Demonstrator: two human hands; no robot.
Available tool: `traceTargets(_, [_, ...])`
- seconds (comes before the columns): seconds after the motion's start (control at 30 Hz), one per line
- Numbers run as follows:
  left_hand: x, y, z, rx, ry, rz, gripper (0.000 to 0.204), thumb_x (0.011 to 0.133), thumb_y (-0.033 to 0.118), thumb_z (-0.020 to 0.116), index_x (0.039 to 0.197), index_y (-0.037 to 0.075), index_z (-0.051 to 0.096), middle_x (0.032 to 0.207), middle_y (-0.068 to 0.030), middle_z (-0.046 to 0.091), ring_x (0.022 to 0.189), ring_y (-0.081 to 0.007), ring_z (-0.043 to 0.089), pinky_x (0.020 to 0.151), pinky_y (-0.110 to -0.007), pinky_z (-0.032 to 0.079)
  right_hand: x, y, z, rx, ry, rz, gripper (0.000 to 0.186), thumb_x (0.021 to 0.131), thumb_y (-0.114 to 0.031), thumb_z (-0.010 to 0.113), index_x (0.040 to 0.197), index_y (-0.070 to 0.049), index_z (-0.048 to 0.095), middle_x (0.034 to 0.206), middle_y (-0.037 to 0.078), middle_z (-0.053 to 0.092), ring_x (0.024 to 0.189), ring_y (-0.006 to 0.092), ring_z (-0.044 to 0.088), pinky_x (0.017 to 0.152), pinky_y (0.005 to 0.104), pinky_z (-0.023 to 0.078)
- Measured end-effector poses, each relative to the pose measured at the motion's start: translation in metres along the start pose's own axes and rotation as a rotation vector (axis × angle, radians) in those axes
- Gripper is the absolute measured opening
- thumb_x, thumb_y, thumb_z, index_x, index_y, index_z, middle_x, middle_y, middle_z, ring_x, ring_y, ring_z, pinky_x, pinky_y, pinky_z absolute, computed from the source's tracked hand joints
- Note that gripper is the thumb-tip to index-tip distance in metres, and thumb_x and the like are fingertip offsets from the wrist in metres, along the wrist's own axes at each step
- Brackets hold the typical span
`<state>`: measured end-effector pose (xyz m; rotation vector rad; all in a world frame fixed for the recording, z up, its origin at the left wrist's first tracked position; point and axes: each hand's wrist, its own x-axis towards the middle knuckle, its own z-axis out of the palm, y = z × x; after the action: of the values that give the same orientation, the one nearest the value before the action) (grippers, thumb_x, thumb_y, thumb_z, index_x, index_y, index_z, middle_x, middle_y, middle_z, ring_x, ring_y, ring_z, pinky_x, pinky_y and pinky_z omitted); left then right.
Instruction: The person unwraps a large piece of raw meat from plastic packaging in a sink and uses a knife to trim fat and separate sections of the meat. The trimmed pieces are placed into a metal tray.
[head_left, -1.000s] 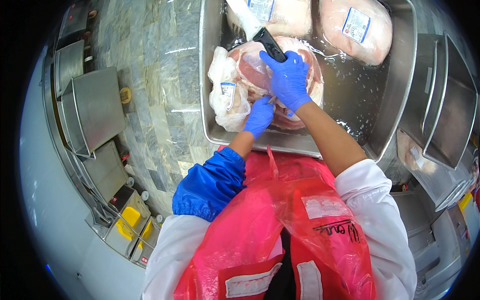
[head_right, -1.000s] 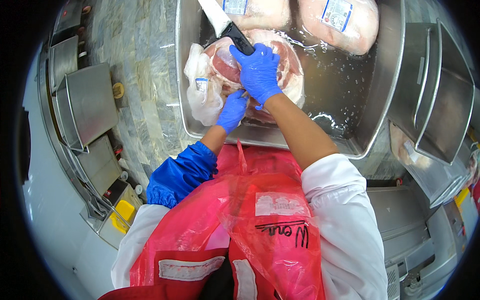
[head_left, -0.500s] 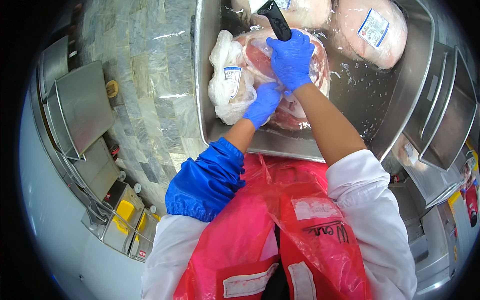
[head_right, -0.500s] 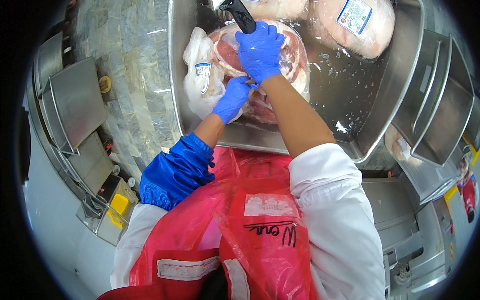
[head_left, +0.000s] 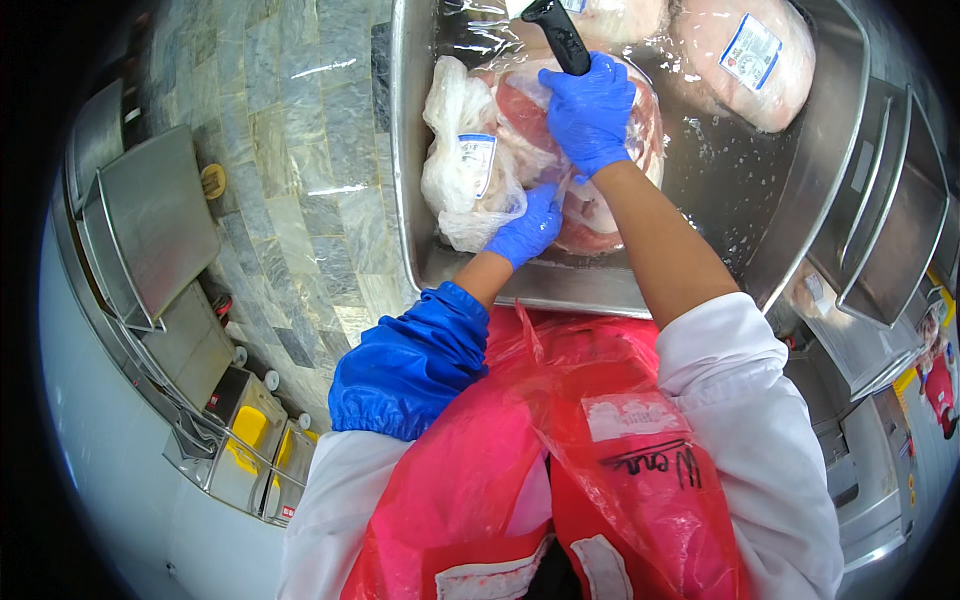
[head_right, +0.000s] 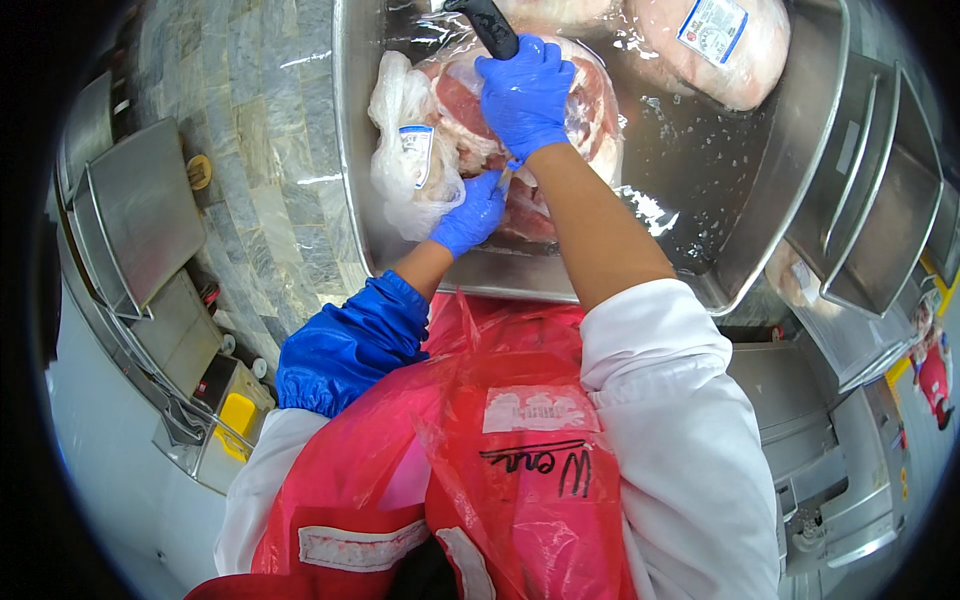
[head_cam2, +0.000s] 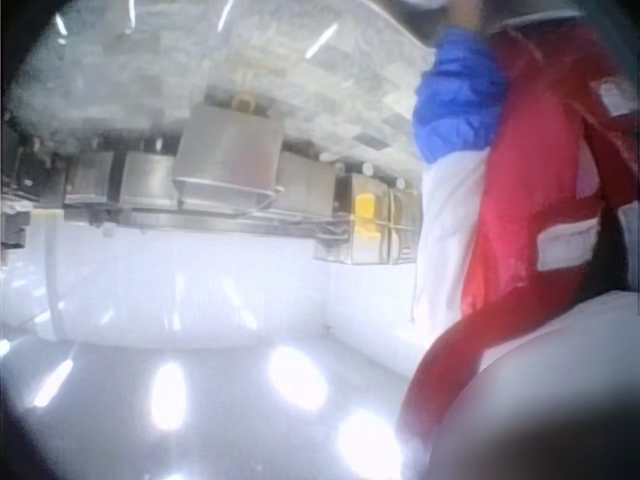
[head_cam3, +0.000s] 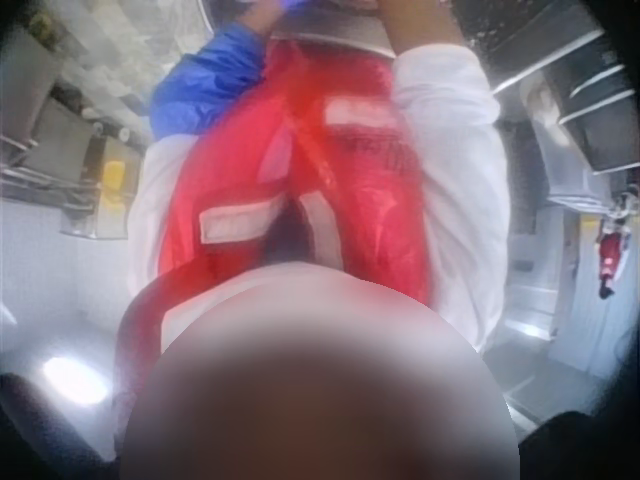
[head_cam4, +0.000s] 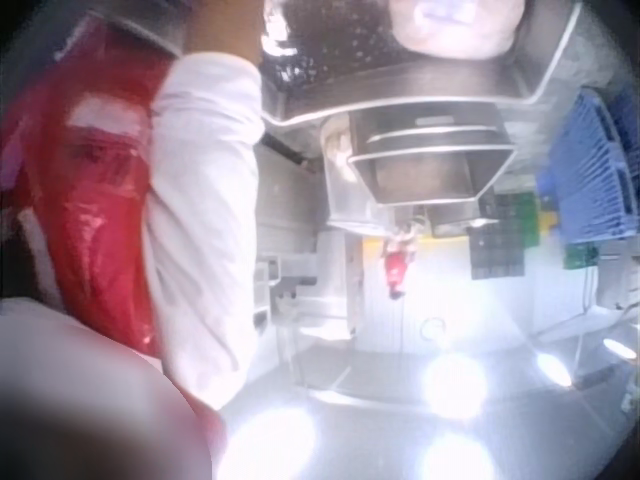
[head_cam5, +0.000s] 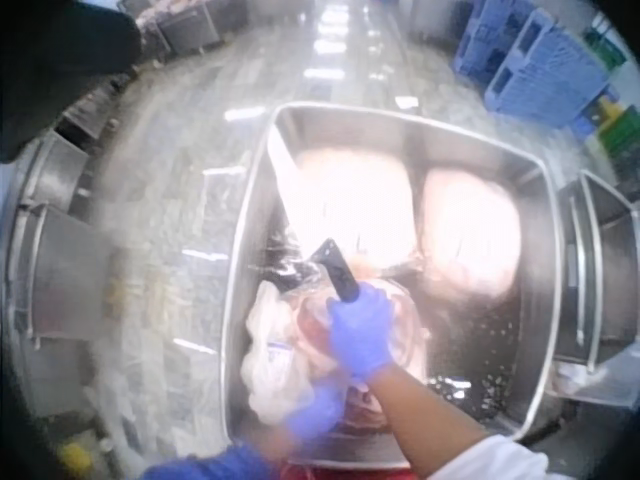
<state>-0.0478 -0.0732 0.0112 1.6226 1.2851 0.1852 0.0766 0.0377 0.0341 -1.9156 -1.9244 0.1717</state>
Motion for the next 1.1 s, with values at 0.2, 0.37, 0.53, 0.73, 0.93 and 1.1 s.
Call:
traceTargets(0.2, [-0.017, 0.007, -0.005, -0.139, 0.034, -0.033, 0.022, 0.085, 0.016, 0.044, 0.095, 0.0, 0.054, 0.082, -0.0255, 0.056, 0.077, -0.0428, 0.054, 0.067, -0.047, 0.042, 0.0, 0.005, 0.001, 0.023, -0.01, 0.016, 0.012, 0.067, -0.016, 0.057, 0.073, -0.024, 0.064, 0.091, 0.011, 0.052, 0.084, 0.0323, 0.048, 0.064, 0.0435, 0.036])
traceTargets(0.37, [-0.031, 0.006, -0.009, -0.096, -0.041, -0.228, 0.024, 0.086, 0.018, 0.042, 0.104, 0.003, 0.048, 0.09, -0.0244, 0.055, 0.083, -0.0431, 0.053, 0.07, -0.047, 0.043, -0.002, 0.004, 0.0, 0.051, -0.052, 0.012, 0.016, 0.069, -0.015, 0.055, 0.077, -0.025, 0.064, 0.091, 0.011, 0.053, 0.085, 0.0318, 0.048, 0.065, 0.0424, 0.036])
traceTargets(0.53, [-0.029, 0.007, -0.01, 0.074, -0.018, -0.198, 0.034, 0.081, 0.014, 0.046, 0.113, 0.008, 0.039, 0.103, -0.0249, 0.05, 0.083, -0.0452, 0.052, 0.069, -0.051, 0.043, -0.001, 0.007, -0.007, 0.119, -0.082, 0.016, 0.015, 0.071, -0.018, 0.058, 0.083, -0.023, 0.066, 0.091, 0.011, 0.053, 0.085, 0.0305, 0.049, 0.067, 0.0417, 0.039])
traceTargets(0.73, [-0.028, 0.04, -0.013, 0.344, 0.123, 0.015, 0.054, 0.068, 0.016, 0.055, 0.116, -0.001, 0.039, 0.121, -0.0227, 0.039, 0.102, -0.0418, 0.047, 0.084, -0.045, 0.043, -0.031, 0.032, -0.069, 0.915, -0.259, 0.501, 0.031, 0.071, -0.018, 0.064, 0.1, -0.005, 0.063, 0.079, 0.013, 0.059, 0.075, 0.0201, 0.056, 0.068, 0.0307, 0.044])
traceTargets(0.93, [-0.025, 0.023, -0.002, 0.505, 0.113, 0.114, 0.068, 0.064, 0.018, 0.056, 0.125, -0.004, 0.033, 0.123, -0.027, 0.037, 0.116, -0.0413, 0.035, 0.097, -0.044, 0.033, -0.162, 0.106, -0.175, 0.164, -0.112, 0.157, 0.039, 0.071, -0.004, 0.056, 0.105, -0.022, 0.063, 0.082, 0.014, 0.05, 0.077, 0.0294, 0.05, 0.071, 0.0356, 0.042])
traceTargets(1.1, [-0.017, 0.007, -0.021, 0.47, -0.098, 0.227, 0.062, 0.068, 0.019, 0.056, 0.122, -0.005, 0.035, 0.119, -0.0262, 0.04, 0.111, -0.041, 0.038, 0.097, -0.044, 0.03, -0.209, 0.125, -0.253, -0.016, 0.123, 0.432, 0.048, 0.068, 0.002, 0.051, 0.104, -0.027, 0.063, 0.085, 0.016, 0.047, 0.079, 0.0336, 0.047, 0.072, 0.0385, 0.04])
